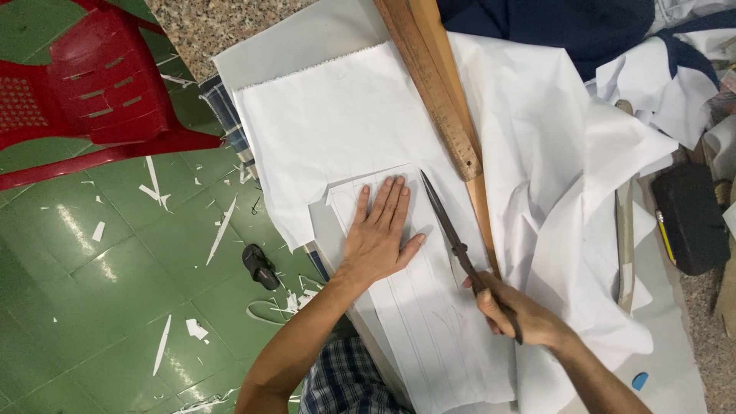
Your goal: The person cuts white fabric pieces using shears on a work table, following drawn lines. They also use an iron to press the fabric and a ruler to measure or align sections. The person handles multiple fabric pieces, cutting them into strips and smaller shapes.
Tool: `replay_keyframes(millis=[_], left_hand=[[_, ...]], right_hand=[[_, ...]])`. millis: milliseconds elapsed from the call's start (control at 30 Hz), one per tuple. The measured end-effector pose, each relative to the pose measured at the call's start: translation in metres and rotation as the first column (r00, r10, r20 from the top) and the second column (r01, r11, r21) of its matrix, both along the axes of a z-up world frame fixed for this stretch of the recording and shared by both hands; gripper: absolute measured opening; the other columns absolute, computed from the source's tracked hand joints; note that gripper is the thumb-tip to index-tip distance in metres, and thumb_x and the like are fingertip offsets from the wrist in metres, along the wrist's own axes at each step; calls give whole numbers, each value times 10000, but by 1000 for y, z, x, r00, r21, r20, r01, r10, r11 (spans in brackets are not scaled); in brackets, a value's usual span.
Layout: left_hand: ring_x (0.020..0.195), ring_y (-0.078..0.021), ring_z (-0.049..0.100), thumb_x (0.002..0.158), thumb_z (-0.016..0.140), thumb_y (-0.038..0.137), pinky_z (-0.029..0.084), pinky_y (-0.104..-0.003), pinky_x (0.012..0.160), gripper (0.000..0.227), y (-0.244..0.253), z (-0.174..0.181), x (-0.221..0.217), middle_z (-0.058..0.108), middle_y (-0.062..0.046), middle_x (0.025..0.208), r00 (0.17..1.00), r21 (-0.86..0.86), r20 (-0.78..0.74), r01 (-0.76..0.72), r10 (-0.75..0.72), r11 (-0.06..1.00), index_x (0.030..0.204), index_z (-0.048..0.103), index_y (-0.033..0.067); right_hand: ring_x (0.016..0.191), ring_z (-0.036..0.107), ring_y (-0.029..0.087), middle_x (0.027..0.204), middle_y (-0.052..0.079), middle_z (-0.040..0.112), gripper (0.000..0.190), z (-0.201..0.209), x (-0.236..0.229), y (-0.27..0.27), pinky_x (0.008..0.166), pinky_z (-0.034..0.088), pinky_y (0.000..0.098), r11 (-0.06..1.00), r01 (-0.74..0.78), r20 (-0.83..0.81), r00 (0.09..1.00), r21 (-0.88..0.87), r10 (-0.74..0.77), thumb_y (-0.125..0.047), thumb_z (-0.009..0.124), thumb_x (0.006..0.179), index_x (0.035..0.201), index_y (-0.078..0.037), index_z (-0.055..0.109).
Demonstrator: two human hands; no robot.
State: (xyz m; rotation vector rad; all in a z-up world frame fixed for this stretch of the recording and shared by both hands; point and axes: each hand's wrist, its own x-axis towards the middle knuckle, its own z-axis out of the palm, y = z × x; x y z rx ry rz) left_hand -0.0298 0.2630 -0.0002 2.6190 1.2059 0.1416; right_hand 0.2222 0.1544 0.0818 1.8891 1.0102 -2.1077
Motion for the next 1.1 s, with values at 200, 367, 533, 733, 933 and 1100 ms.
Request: replay_keyframes(millis=[200,367,533,733,933,1100], left_hand=[[1594,-314,118,1049,321,584,-84,-566,1278,833,-1,-9,-1,183,-204,1709,993,-185,117,4,18,983,1626,182,-1],[1596,-310,116,1043,326,592,-84,-564,1280,841,-1,-10,-1,189,-203,1709,992,-166,121,-1,22,986,1624,193,-2],[1598,-304,126,1043,333,589,-75,-563,1285,839,-3,-12,-1,201,-198,1709,989,-145,142,-11,32,989,1626,197,1],[1601,-286,114,1058,321,566,-80,-547,1285,807,-4,-9,-2,181,-182,1717,993,-163,116,-5,24,987,1631,197,11],[1575,-288,215,1067,243,557,55,-539,1288,771,-8,1,3,283,-159,1683,999,56,37,-7,5,998,1584,338,-7],[1586,-300,119,1058,199,588,-13,-564,1273,799,-10,-4,6,198,-179,1697,999,14,-52,-11,12,1000,1593,286,1]], right_hand=[[550,697,233,576,103,662,739,3,22,29,536,539,328,980,-158,156,978,124,138,-668,299,959,1207,-72,659],[652,731,282,665,132,714,662,10,17,39,615,543,364,922,-373,386,870,105,308,-663,373,975,1278,-125,612],[752,761,292,691,107,734,504,19,3,31,734,570,374,875,-477,553,752,81,358,-637,480,971,1165,-195,625],[832,801,375,753,197,788,484,26,3,-43,788,607,461,926,-329,496,845,185,201,-571,572,951,1185,-150,627],[549,559,246,605,73,578,351,21,-15,-168,585,455,374,895,-13,347,924,445,-159,-450,669,935,1053,-140,557],[552,652,299,850,82,782,386,5,-67,-229,609,540,403,825,378,363,763,420,-535,-358,685,928,1184,-102,551]])
